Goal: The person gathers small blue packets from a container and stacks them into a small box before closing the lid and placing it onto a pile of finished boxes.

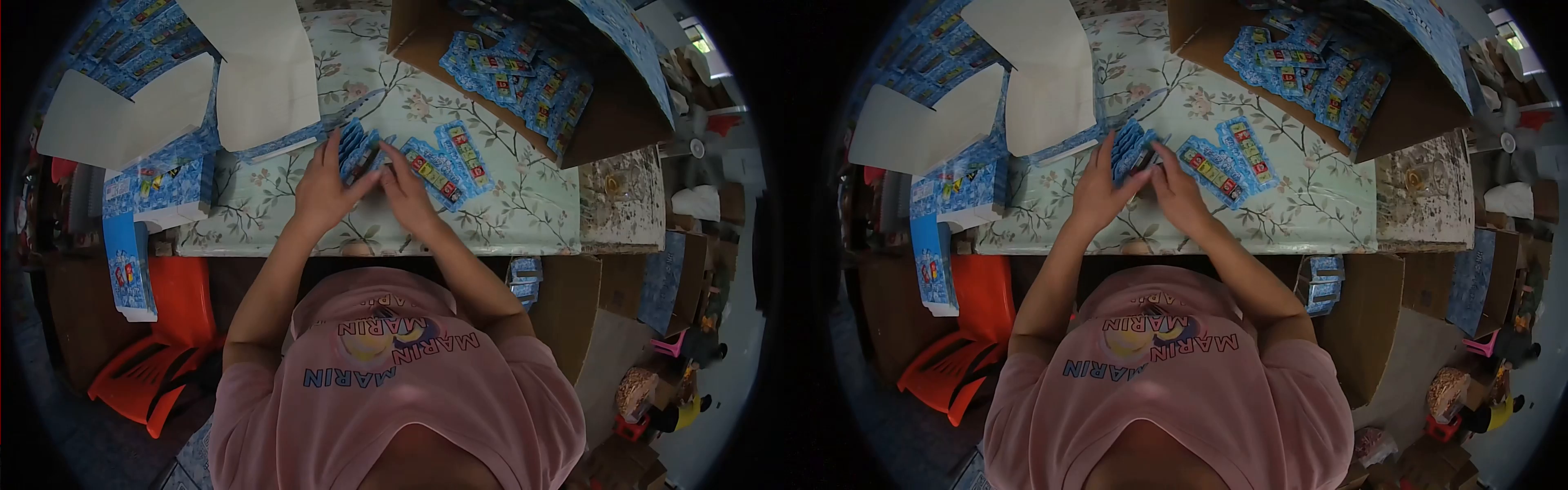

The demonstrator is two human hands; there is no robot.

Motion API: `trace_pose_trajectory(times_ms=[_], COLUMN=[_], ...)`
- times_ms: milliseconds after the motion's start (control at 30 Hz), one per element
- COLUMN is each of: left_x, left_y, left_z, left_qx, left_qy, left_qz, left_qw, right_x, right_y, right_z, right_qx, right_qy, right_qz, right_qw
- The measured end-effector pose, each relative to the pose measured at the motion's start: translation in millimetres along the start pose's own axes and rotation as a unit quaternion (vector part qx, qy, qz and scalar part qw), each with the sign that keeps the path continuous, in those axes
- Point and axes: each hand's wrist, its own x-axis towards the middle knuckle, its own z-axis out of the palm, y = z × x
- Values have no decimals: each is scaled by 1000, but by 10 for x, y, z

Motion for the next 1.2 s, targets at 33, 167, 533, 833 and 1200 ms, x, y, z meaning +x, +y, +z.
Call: trace_pose_trajectory(times_ms=[33,167,533,833,1200], left_x=[-23,-29,123,93,46], left_y=[77,228,-110,11,-123], left_z=[-30,47,-232,-192,-451], left_qx=[0,107,-3,98,34], left_qy=[0,-117,-219,-204,-347], left_qz=[0,5,43,4,121], left_qw=[1000,987,975,974,929], right_x=[22,240,446,188,-100], right_y=[14,240,241,160,78], right_z=[-154,-745,-1037,-986,-796], right_qx=[71,-248,-322,-320,-433], right_qy=[-60,-26,-225,-203,-129], right_qz=[60,59,159,212,104], right_qw=[994,967,906,901,886])
